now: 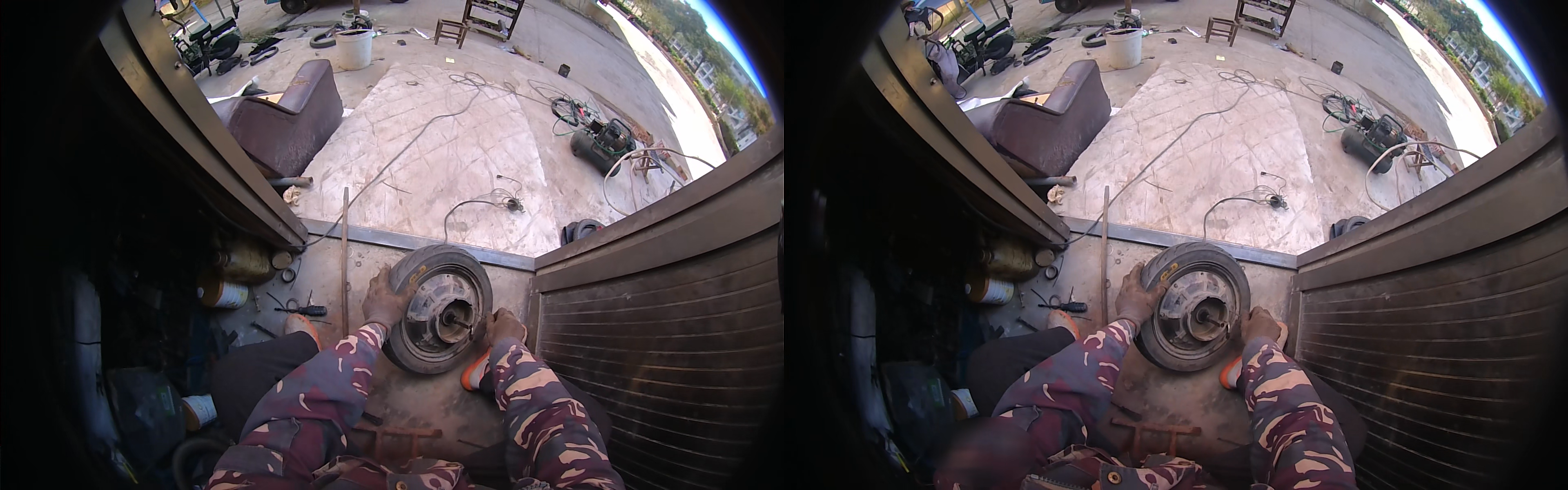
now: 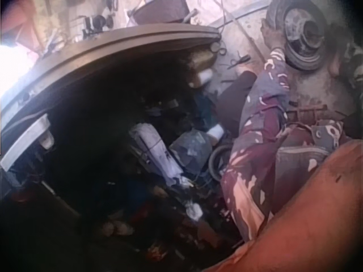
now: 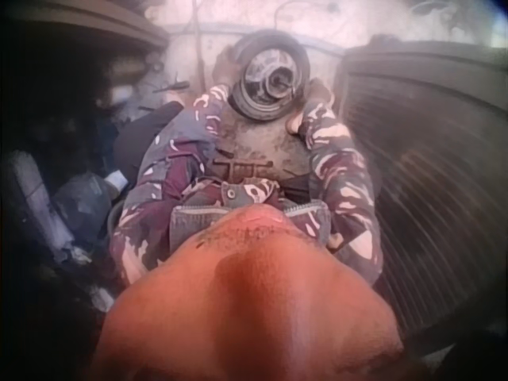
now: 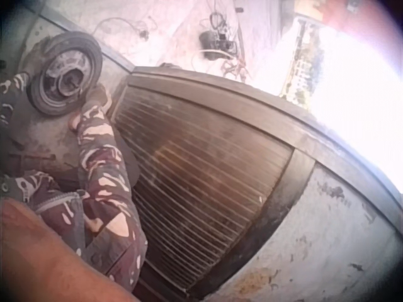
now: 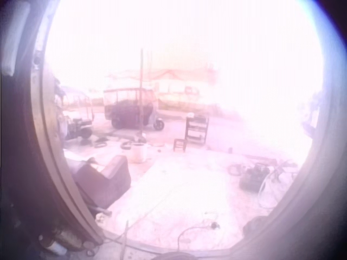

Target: The person sits on the floor and uses a metal rod to pry and adjust the tire bead on a motorcycle wheel. They repeatedly rotate the wheel and work around the rim to seat the tire.

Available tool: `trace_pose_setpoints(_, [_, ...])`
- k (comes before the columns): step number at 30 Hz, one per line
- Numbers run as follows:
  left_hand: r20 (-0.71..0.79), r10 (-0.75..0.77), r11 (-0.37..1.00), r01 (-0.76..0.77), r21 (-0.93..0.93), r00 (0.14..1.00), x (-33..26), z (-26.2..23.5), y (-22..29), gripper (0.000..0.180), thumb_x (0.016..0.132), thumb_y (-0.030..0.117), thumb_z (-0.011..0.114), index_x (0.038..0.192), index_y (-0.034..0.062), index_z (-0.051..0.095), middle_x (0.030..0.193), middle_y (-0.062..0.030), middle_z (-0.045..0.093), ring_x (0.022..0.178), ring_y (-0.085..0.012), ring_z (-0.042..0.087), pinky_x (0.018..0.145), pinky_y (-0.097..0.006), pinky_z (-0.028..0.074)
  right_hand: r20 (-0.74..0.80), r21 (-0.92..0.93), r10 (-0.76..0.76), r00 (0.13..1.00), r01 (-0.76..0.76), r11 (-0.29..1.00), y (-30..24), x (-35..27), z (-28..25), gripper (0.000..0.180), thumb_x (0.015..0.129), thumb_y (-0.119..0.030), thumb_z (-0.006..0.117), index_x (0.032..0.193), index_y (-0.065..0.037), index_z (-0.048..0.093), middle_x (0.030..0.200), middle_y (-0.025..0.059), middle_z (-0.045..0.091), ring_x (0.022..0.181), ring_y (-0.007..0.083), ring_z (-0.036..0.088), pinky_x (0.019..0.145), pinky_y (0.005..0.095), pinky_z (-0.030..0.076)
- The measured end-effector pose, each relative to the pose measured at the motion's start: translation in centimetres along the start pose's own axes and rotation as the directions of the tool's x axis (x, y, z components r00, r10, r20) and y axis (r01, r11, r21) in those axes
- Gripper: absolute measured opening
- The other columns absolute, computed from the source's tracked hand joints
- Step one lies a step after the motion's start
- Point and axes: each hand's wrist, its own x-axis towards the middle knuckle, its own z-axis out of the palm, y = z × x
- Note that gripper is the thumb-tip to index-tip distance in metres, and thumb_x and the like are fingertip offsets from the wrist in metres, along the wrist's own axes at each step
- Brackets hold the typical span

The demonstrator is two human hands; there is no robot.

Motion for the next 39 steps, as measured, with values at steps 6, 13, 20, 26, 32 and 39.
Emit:
trace_pose_setpoints(6, [0.011,-0.015,1.000,0.015,0.023,1.000,0.1,0.0,0.1,0.100,0.086,0.064,0.080,0.163,0.0100,0.047,0.150,-0.0243,0.058,0.137,-0.0411,0.061,0.114,-0.047,0.050,0.122,-0.199,-0.293,0.948,0.313,0.929,-0.7,-0.4,-3.4,0.049,0.104,-0.053,0.063,0.109,-0.006,0.076,0.116,0.0197,0.078,0.110,0.0386,0.076,0.097,0.0509,0.059])
trace_pose_setpoints(13, [0.012,-0.013,1.000,0.013,0.009,1.000,0.1,-0.2,0.5,0.100,0.087,0.065,0.080,0.163,0.0098,0.046,0.150,-0.0245,0.058,0.137,-0.0414,0.060,0.114,-0.047,0.049,0.541,0.651,0.081,0.837,-0.477,0.591,0.4,3.4,3.8,0.032,0.108,-0.035,0.051,0.093,-0.015,0.070,0.076,0.0047,0.067,0.059,0.0246,0.062,0.054,0.0460,0.051])
trace_pose_setpoints(20, [0.002,-0.003,1.000,0.003,0.002,1.000,-0.1,-0.2,0.4,0.100,0.087,0.066,0.079,0.163,0.0094,0.047,0.150,-0.0250,0.058,0.138,-0.0412,0.060,0.115,-0.047,0.049,0.551,0.669,0.168,0.818,-0.553,0.497,0.3,3.3,5.1,0.037,0.110,-0.040,0.050,0.100,-0.012,0.071,0.083,0.0096,0.071,0.069,0.0269,0.069,0.064,0.0478,0.055])
trace_pose_setpoints(26, [0.008,0.001,1.000,-0.001,-0.003,1.000,0.1,0.0,0.1,0.100,0.086,0.065,0.079,0.163,0.0095,0.047,0.150,-0.0243,0.058,0.138,-0.0403,0.059,0.115,-0.046,0.049,-0.012,-0.076,-0.302,0.953,0.300,0.951,-0.8,-0.6,-1.7,0.047,0.108,-0.048,0.056,0.111,-0.006,0.076,0.107,0.0199,0.078,0.109,0.0371,0.075,0.096,0.0520,0.057])
trace_pose_setpoints(32, [0.005,0.000,1.000,0.000,-0.021,1.000,0.1,0.1,0.0,0.099,0.085,0.064,0.078,0.162,0.0106,0.047,0.149,-0.0244,0.059,0.137,-0.0416,0.060,0.114,-0.048,0.050,0.105,-0.199,-0.615,0.782,0.622,0.757,-0.1,1.0,-3.0,0.044,0.106,-0.047,0.059,0.104,-0.007,0.078,0.100,0.0193,0.078,0.098,0.0372,0.077,0.090,0.0521,0.059])
trace_pose_setpoints(39, [-0.005,-0.011,1.000,0.011,-0.014,1.000,0.1,0.0,0.4,0.097,0.086,0.062,0.078,0.161,0.0104,0.047,0.148,-0.0249,0.059,0.137,-0.0421,0.060,0.114,-0.049,0.050,0.748,0.594,0.146,0.647,-0.751,0.289,1.9,5.4,3.9,0.036,0.109,-0.035,0.051,0.095,-0.009,0.072,0.076,0.0066,0.070,0.059,0.0279,0.066,0.054,0.0463,0.053])
